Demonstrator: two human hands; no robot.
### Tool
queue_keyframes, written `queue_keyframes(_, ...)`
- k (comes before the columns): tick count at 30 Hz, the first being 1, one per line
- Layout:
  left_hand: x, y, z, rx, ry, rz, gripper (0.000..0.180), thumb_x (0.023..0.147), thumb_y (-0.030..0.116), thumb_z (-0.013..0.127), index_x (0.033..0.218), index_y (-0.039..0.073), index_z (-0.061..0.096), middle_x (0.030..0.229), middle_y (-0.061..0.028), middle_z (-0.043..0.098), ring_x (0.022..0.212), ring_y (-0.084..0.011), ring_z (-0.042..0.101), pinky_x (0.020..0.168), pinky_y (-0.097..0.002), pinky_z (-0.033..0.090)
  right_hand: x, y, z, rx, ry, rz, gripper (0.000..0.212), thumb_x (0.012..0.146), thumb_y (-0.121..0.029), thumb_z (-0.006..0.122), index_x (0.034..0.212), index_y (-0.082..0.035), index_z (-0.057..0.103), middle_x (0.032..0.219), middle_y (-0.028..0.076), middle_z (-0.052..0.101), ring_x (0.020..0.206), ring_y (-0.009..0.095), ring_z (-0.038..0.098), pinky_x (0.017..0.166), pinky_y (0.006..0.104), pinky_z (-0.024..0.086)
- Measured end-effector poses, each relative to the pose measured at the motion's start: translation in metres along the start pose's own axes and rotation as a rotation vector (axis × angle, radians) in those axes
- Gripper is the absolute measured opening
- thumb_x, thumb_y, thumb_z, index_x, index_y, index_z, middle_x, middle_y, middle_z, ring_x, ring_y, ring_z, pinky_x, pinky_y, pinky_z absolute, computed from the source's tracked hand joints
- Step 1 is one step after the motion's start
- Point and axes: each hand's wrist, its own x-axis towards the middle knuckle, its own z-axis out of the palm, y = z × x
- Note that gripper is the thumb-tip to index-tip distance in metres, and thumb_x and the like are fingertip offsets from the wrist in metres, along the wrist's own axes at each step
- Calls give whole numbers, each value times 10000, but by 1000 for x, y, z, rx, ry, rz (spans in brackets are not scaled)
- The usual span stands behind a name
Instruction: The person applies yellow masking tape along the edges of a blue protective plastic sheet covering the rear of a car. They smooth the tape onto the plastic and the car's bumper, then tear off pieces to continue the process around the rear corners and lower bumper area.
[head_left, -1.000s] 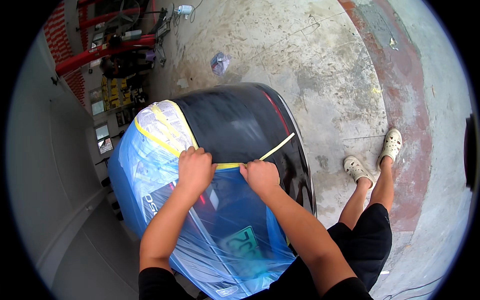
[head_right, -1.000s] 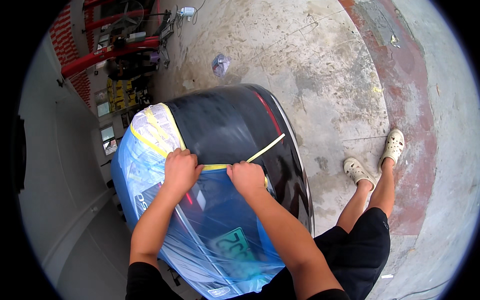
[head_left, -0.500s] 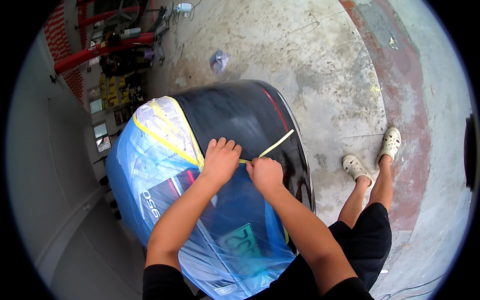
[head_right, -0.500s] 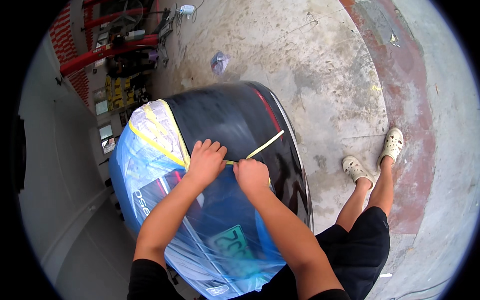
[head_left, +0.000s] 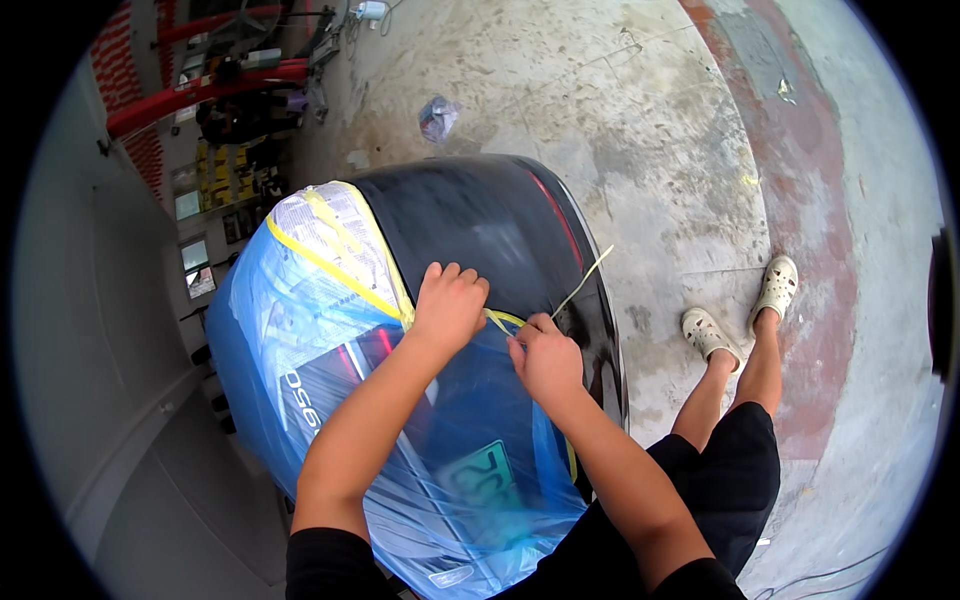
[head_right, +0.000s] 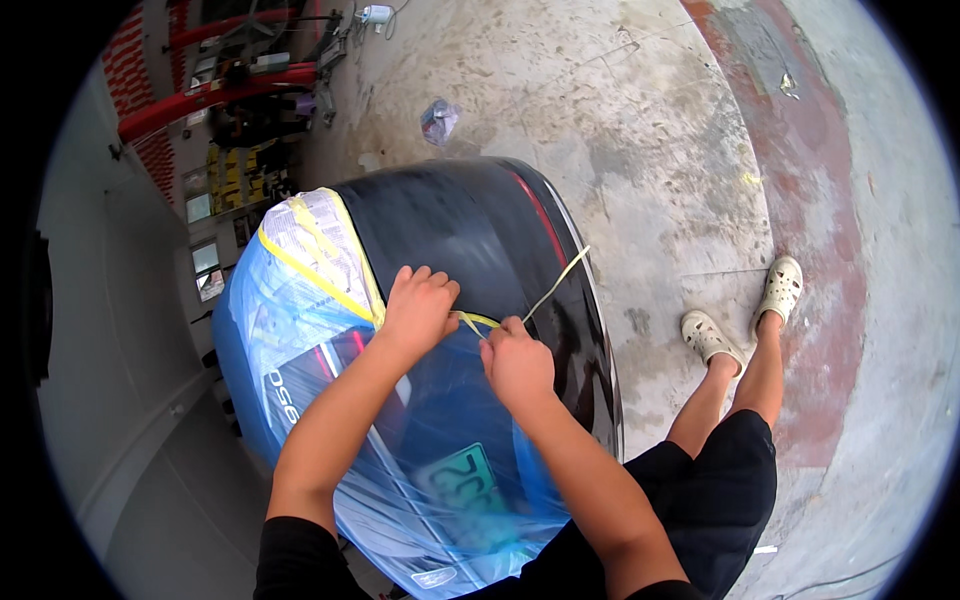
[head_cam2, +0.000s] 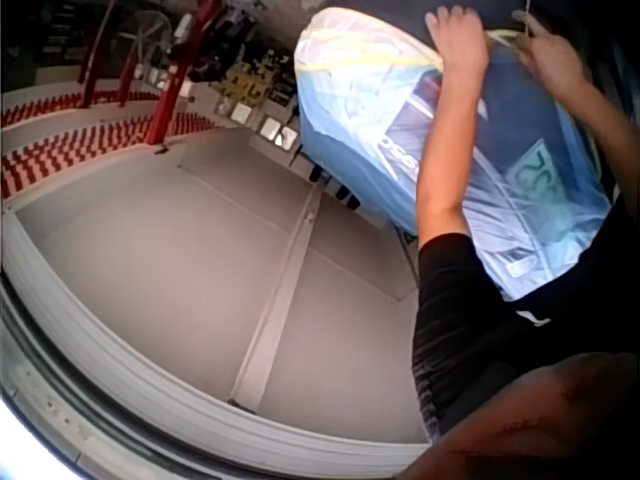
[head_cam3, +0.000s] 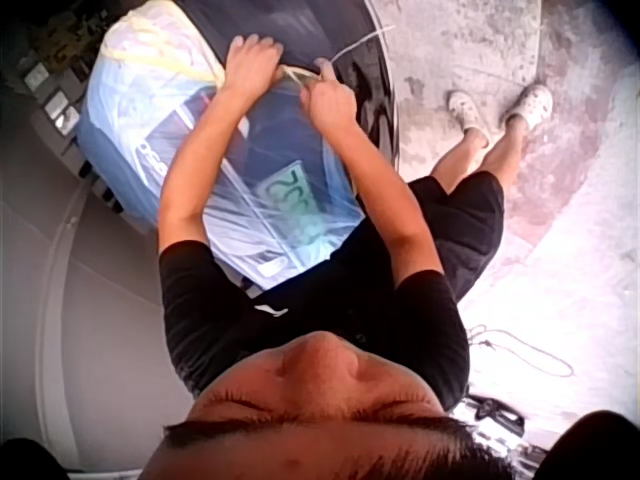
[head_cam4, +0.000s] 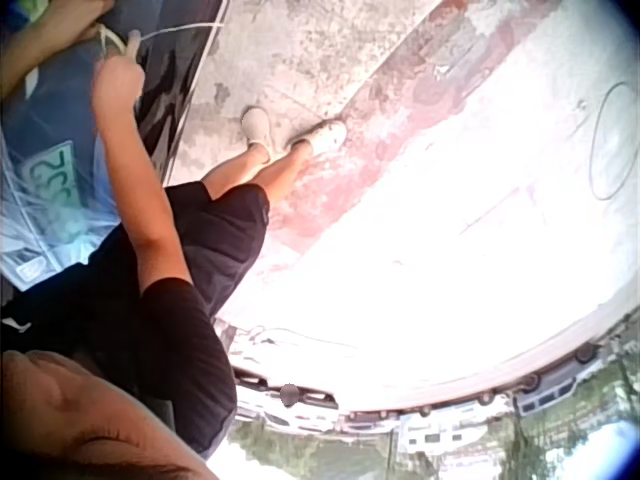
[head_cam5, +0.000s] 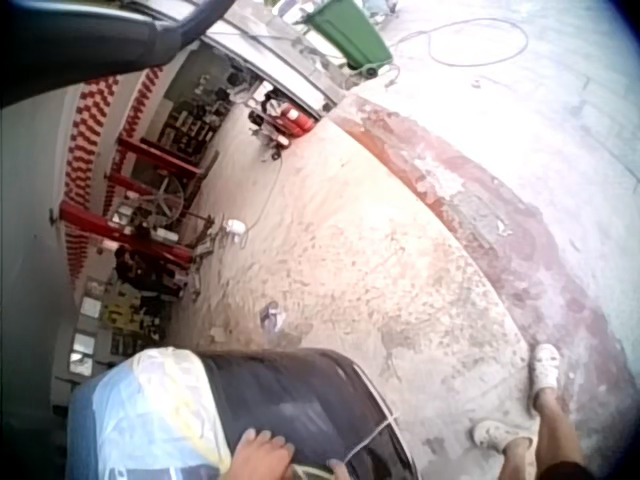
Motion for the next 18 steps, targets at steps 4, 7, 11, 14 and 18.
queue_keyframes(4,-2,1,-2,-13,12,17,250,702,275,817,843,110,693,858,-34,639,915,-213,620,856,-379,416,-6,22,6,19,65,112,226,921,-284,677,856,-68,668,823,170,700,684,379,683,623,478,550)
queue_keyframes(7,1,3,4,3,14,49,255,710,293,816,840,110,695,855,-35,639,909,-212,621,867,-382,420,-8,34,11,20,66,177,208,925,-266,675,915,-64,626,756,175,685,710,390,684,640,495,542)
queue_keyframes(11,3,6,5,-25,7,65,183,726,246,772,824,105,707,855,-39,663,911,-217,634,888,-379,426,-6,44,13,10,107,180,182,888,-223,717,897,-60,636,768,166,694,712,388,682,641,491,537)
queue_keyframes(14,4,5,7,-27,16,70,209,728,276,781,822,107,702,852,-38,656,908,-216,631,889,-379,426,-9,49,14,23,125,167,189,898,-235,703,909,-59,634,805,169,694,720,390,682,648,494,541)
queue_keyframes(18,4,7,16,6,38,102,252,726,326,792,814,112,690,844,-38,649,895,-212,624,875,-381,428,-18,50,15,-12,99,148,199,917,-257,675,911,-61,639,837,166,692,720,386,684,656,490,551)
